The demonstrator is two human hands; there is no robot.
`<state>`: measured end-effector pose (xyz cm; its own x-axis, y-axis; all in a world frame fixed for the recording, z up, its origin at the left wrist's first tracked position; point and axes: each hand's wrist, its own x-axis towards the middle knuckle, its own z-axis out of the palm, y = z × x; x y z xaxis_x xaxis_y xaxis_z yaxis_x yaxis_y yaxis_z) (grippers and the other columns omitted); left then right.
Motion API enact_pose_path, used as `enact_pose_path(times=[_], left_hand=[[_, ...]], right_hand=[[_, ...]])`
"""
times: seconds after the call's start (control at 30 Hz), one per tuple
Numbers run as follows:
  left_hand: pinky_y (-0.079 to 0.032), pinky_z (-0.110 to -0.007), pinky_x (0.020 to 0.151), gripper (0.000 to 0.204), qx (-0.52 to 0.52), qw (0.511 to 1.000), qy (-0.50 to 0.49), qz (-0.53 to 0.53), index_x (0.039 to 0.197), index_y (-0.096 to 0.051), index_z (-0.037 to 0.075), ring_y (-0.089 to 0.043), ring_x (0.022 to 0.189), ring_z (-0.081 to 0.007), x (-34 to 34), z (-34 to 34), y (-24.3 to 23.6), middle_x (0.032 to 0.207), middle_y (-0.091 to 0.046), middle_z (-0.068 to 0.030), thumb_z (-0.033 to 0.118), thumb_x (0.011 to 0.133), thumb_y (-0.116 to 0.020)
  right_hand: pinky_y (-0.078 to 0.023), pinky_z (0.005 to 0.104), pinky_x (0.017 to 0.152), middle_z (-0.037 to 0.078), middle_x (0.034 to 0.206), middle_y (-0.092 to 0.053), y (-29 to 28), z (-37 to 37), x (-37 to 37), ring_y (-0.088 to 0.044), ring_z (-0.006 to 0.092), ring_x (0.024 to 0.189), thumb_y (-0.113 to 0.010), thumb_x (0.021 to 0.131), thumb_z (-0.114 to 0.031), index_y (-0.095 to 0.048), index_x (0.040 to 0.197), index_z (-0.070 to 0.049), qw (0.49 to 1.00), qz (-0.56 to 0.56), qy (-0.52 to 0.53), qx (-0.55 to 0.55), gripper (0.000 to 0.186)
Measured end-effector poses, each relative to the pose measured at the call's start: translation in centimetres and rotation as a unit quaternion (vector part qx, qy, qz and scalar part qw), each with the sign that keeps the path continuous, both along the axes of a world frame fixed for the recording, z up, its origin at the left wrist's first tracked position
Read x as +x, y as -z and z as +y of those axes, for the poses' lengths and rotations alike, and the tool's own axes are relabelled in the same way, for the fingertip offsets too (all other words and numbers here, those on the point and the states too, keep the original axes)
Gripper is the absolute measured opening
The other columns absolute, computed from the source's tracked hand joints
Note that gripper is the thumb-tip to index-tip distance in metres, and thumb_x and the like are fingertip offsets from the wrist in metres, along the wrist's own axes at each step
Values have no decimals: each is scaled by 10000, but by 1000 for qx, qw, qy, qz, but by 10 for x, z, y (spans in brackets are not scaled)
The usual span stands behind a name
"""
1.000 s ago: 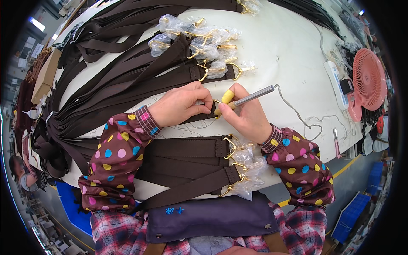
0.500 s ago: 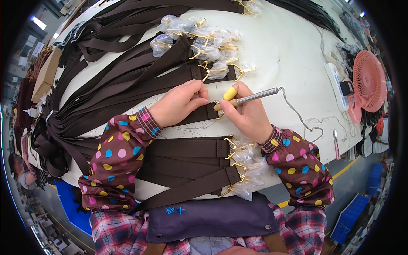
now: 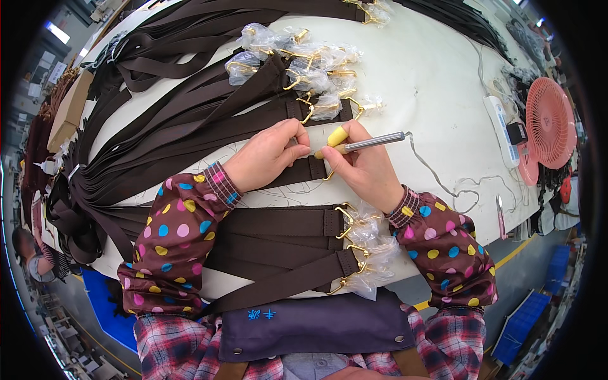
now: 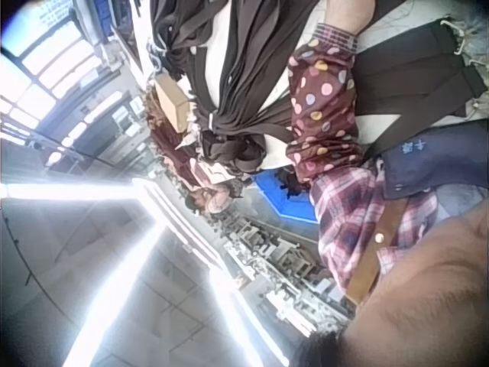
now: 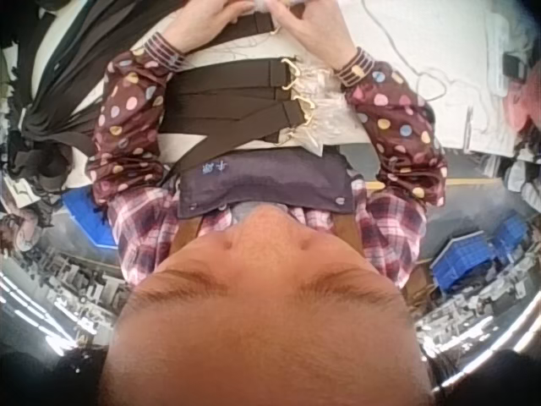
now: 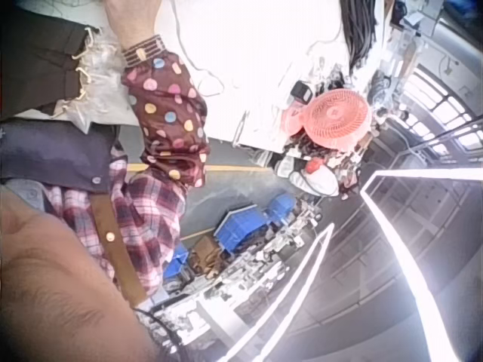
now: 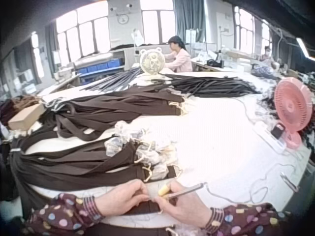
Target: The person uses a yellow-handled tool to stitch or secure gold metal clasps onto brown fabric straps. They handle several straps one at a time, aligning the clasp and applying the tool to the attachment point, then placing the finished strap aside.
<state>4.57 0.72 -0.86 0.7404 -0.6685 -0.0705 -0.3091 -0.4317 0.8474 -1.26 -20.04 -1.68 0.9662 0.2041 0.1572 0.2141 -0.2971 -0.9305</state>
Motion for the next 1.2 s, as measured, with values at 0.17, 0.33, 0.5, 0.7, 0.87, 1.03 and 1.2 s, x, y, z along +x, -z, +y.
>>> enact_pose_path(times=[0.17,0.33,0.5,0.7,0.87,1.03,1.2], left_hand=[[-480,-319,640,138,-5,1000,-1,-1,960,-522,29,-588,696,-180,1,0,1,903,-561,-107,132,934,-611],[-463,-237,629,116,-3,998,-25,59,963,-514,40,-525,706,-73,-1,-3,-8,860,-534,-10,113,946,-602],[-462,-258,608,178,19,998,-2,-54,972,-567,36,-531,679,-91,-1,-4,-3,834,-560,-17,149,891,-679],[-461,-283,597,205,65,993,-18,-94,923,-613,15,-542,647,-135,-1,-18,1,840,-586,-66,181,854,-711],[-435,-247,587,155,44,998,-40,-35,923,-596,20,-506,655,-74,-4,-12,-5,803,-581,-9,155,897,-669],[-425,-248,586,149,9,998,-54,15,930,-584,22,-491,663,-61,-3,-6,1,807,-576,2,158,920,-644],[-436,-303,574,192,-24,998,-54,-4,924,-590,16,-526,623,-125,-3,-4,7,789,-595,-58,196,903,-653]], right_hand=[[-372,191,543,-26,775,-508,3,0,1,-440,11,651,-645,925,-87,-493,968,-24,1000,-1,0,5,170],[-380,190,550,-23,773,-519,4,-1,1,-453,13,662,-642,926,-85,-494,963,-26,1000,5,3,26,163],[-404,205,548,-2,763,-549,-3,-1,-3,-494,32,653,-640,909,-86,-499,920,-27,997,-31,56,51,153],[-428,211,545,15,753,-573,-3,-2,-3,-524,48,634,-644,894,-87,-498,898,-26,994,-55,72,66,158],[-400,195,555,-2,791,-568,-2,-3,-4,-497,20,676,-628,916,-83,-495,920,-36,998,0,34,55,141],[-424,233,508,27,671,-584,7,1,0,-546,66,567,-645,889,-106,-497,898,-31,997,-9,41,69,166],[-422,239,500,34,679,-599,6,1,1,-555,73,555,-647,888,-116,-497,903,-31,998,-15,39,49,173]])
